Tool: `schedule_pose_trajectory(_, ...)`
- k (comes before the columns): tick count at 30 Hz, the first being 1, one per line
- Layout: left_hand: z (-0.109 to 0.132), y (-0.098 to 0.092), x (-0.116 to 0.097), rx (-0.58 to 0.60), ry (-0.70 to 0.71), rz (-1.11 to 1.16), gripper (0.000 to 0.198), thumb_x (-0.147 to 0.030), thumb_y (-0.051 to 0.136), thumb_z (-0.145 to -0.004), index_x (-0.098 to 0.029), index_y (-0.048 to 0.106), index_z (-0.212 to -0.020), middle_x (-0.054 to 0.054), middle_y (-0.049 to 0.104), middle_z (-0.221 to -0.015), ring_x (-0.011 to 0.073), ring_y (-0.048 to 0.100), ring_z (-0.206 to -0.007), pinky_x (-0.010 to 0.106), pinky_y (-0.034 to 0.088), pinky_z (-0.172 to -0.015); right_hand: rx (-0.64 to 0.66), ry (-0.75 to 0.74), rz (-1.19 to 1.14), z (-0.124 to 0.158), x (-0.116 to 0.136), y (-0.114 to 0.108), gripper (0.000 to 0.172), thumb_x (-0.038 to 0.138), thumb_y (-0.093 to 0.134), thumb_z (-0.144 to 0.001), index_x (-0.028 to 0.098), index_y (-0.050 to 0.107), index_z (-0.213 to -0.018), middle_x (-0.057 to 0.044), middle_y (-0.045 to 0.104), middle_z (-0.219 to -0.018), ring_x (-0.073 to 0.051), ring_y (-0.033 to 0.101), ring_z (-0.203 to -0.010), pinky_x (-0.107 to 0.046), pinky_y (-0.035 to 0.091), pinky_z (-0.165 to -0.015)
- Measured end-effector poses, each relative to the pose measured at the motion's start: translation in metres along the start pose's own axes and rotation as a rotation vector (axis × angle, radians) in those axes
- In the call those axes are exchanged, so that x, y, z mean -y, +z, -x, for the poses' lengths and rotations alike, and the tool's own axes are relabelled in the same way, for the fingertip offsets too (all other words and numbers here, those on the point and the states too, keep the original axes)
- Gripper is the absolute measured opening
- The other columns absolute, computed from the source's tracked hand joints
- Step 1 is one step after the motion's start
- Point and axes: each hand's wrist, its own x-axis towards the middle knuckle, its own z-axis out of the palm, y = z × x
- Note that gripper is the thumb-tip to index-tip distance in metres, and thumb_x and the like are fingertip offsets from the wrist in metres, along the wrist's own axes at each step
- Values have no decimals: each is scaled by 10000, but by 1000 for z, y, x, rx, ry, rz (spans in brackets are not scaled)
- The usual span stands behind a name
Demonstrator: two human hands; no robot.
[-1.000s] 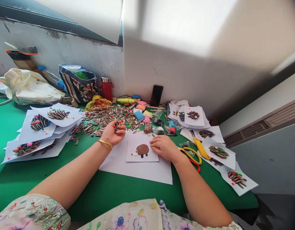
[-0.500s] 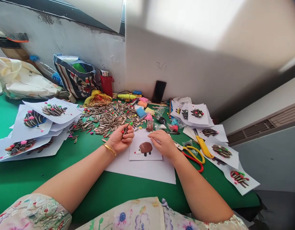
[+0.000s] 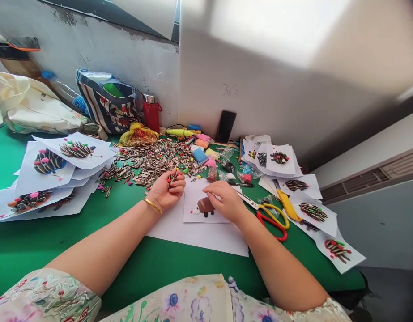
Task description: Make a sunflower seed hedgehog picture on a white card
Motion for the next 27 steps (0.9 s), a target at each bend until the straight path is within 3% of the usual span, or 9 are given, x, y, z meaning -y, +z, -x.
schedule_pose_trajectory(5, -1, -1, 5, 9, -31, -69, 146, -193, 424, -985, -170, 478, -852, -15, 454, -682, 41, 416, -407, 115, 292, -289, -31, 130, -20, -17, 5, 2, 254, 203, 517, -930, 248, 731, -1060, -57, 735, -1066, -223, 639, -1024, -381, 493, -929)
schedule_pose_trajectory(8, 0, -2, 10, 16, -82, -168, 157, -212, 430, -991, -160, 512, -868, -11, 456, -687, 38, 421, -410, 105, 297, -294, -11, 202, -51, -34, 9, 11, 272, 222, 546, -922, 251, 692, -1149, -49, 727, -1104, -211, 650, -986, -351, 507, -864)
schedule_pose_trajectory(14, 0, -5, 13, 8, -101, -252, 178, -241, 441, -1003, -146, 545, -894, -7, 466, -691, 26, 412, -405, 87, 282, -297, 57, 245, -92, -48, 15, 28, 131, 203, 590, -894, 231, 715, -869, -10, 718, -869, -181, 622, -832, -291, 463, -749)
schedule_pose_trajectory(17, 1, -4, 12, 8, -68, -248, 189, -232, 416, -1012, -135, 548, -917, -13, 455, -687, 26, 411, -407, 87, 284, -302, 10, 288, -99, -45, 8, 22, 131, 240, 583, -890, 219, 707, -853, -13, 705, -846, -174, 610, -794, -279, 449, -718)
schedule_pose_trajectory(22, 2, -1, 14, -19, -20, -245, 187, -217, 393, -1021, -128, 553, -981, -26, 432, -682, 29, 397, -409, 89, 273, -301, -53, 504, 14, -39, -15, -3, 265, 388, 532, -926, 218, 702, -816, -13, 710, -796, -177, 604, -723, -275, 400, -632)
schedule_pose_trajectory(27, 2, 0, 13, -25, -26, -215, 170, -188, 397, -1004, -120, 549, -966, -22, 429, -698, 28, 412, -429, 87, 275, -310, -58, 474, 55, -36, -21, -8, 252, 325, 485, -946, 242, 722, -935, -30, 746, -956, -209, 650, -861, -298, 434, -696)
